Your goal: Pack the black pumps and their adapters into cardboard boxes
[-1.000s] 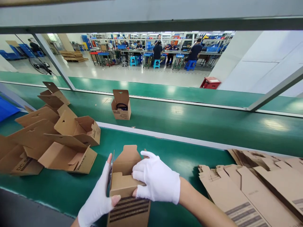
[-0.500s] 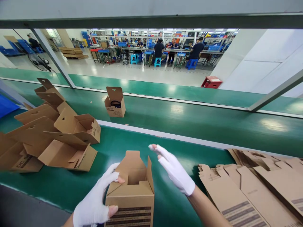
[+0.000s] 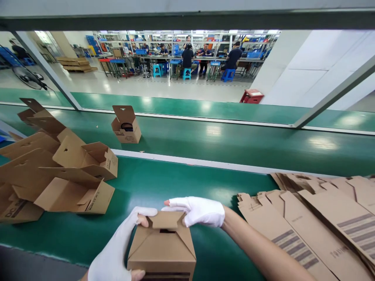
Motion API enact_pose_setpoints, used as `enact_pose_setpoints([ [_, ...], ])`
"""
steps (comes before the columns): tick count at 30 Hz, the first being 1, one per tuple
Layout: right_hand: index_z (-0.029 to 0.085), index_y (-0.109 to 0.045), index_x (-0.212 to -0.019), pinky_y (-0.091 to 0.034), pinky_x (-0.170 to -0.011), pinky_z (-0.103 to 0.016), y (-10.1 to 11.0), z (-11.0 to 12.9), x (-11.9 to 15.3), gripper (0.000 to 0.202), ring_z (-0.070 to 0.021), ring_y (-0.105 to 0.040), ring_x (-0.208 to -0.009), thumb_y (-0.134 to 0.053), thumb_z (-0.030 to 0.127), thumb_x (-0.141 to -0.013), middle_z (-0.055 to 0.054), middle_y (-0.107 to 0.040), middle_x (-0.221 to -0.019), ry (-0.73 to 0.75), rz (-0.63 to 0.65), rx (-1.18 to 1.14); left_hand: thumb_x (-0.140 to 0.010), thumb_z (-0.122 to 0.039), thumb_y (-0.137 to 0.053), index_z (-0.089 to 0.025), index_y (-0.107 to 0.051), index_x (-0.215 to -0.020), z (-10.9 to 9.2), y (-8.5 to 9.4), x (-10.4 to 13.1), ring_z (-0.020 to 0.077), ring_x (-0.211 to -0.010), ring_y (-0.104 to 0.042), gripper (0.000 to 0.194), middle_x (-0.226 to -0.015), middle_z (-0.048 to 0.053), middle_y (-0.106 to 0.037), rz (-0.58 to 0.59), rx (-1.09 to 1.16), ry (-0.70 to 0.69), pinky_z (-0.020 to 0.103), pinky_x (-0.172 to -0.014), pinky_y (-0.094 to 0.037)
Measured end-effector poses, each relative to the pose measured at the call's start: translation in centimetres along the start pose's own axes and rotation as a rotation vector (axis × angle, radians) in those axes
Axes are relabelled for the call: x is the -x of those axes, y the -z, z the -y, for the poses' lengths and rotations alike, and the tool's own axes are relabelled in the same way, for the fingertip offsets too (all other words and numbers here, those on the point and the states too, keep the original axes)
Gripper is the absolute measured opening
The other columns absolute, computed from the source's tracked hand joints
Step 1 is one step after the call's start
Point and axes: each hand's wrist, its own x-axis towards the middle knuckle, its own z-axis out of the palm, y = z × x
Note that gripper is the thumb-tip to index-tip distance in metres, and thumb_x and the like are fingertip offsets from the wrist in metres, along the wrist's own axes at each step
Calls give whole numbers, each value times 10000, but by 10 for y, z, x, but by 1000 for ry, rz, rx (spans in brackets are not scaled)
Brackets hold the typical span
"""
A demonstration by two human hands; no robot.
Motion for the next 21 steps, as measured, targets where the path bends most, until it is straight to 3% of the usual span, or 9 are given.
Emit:
enact_pose_setpoints([
  [2,154,-351,-1417,-235,-1120,-381,4,11,3,870,-254,-242,-1373,-760,342,-672,-136,-305,-1471,-49,63,168,-632,-616,-645,-232,-438,-1083,0,0,-1,322,-1025,-510,628,-1161,130,-458,19,2,-14,459,-852,-444],
  [4,145,-313,-1440,-254,-1109,-394,-3,28,2,877,-272,-306,-1343,-717,411,-709,-134,-324,-1462,-162,19,462,-638,-609,-647,-233,-447,-1064,-2,0,-3,294,-973,-513,602,-1097,109,-464,39,2,-28,435,-820,-448],
  [6,185,-416,-1386,-388,-988,-409,-17,46,-2,781,-301,-487,-1185,-701,457,-711,-111,-490,-1342,-300,-38,780,-637,-591,-657,-234,-456,-1048,-5,1,-5,287,-964,-504,580,-1072,99,-460,61,1,-42,430,-819,-443],
  [8,223,-567,-1215,-468,-746,-341,-32,60,-8,588,-264,-602,-912,-698,476,-700,-53,-641,-1068,-350,-28,964,-634,-572,-665,-233,-461,-1039,-8,1,-7,292,-977,-494,566,-1066,96,-457,77,0,-57,438,-840,-433],
  [11,235,-607,-1008,-382,-534,-239,-48,68,-15,393,-169,-560,-630,-702,442,-688,24,-607,-736,-338,-2,1038,-642,-555,-664,-230,-466,-1044,-13,1,-8,289,-971,-494,554,-1048,94,-461,88,-1,-67,435,-843,-433],
  [13,239,-581,-1046,-340,-485,-225,-56,64,-18,429,-160,-533,-565,-700,421,-677,32,-571,-662,-342,-39,1119,-645,-565,-662,-224,-472,-1052,-16,0,-9,283,-946,-503,564,-1027,94,-470,90,3,-60,421,-818,-447],
  [18,208,-504,-1215,-272,-405,-242,-65,47,-20,581,-229,-567,-534,-675,385,-689,-13,-618,-684,-295,-152,1461,-654,-556,-673,-231,-495,-1104,-22,0,-11,290,-967,-525,582,-1039,89,-508,88,2,-49,431,-865,-445],
  [21,194,-490,-1268,-418,-480,-287,-63,53,-11,586,-267,-636,-655,-652,374,-734,-43,-677,-798,-187,-289,1519,-638,-552,-696,-244,-496,-1176,-19,8,-14,326,-1074,-511,652,-1149,106,-516,39,40,-34,463,-953,-412],
])
